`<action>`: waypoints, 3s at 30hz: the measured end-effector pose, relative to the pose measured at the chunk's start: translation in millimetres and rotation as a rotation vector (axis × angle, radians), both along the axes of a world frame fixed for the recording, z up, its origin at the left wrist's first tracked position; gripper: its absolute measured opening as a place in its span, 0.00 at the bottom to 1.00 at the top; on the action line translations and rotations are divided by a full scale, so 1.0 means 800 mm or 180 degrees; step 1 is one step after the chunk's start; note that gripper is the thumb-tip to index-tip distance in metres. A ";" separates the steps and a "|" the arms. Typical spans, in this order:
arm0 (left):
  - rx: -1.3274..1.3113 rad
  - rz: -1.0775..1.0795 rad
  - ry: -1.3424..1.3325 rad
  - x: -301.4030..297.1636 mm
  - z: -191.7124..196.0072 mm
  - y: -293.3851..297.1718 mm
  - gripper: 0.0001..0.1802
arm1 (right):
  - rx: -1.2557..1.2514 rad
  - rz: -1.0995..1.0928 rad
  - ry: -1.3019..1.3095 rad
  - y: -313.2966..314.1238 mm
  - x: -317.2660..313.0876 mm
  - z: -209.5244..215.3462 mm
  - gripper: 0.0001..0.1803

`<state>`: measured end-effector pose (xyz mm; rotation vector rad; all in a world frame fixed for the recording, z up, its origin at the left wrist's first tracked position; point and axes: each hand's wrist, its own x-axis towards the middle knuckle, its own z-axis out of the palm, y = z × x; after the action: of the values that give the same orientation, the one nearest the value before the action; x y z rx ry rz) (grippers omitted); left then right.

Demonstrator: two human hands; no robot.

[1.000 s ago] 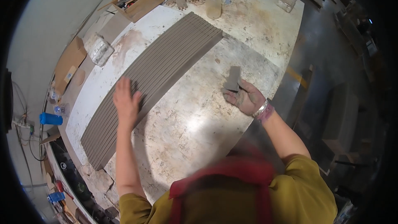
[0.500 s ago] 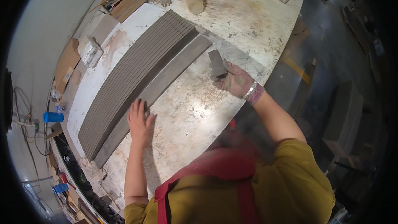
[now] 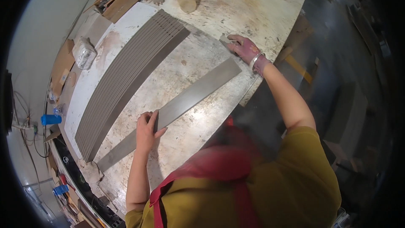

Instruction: The person wipes long wooden slats with a cloth, picks them up to move them to a stack, and uses a small block to sand or clean the surfaces of the slats on a workbench.

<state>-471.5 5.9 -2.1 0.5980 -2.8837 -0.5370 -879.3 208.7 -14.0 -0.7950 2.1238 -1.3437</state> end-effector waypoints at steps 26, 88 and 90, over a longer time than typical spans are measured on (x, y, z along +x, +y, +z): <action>0.0061 0.0323 0.0353 -0.014 -0.025 0.038 0.36 | 0.1024 0.0361 0.0483 0.122 0.020 0.023 0.25; -0.0303 0.0627 0.0256 0.088 -0.034 0.039 0.33 | 0.0516 -0.0495 -0.0011 -0.007 -0.022 0.029 0.26; -0.0341 0.0682 0.0179 0.091 -0.030 0.042 0.34 | 0.0153 -0.0426 0.0180 -0.017 -0.021 0.014 0.27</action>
<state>-398.9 39.2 -26.1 0.8465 -2.7300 -0.3599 -895.9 194.9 -2.7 -0.6898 2.2801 -1.3462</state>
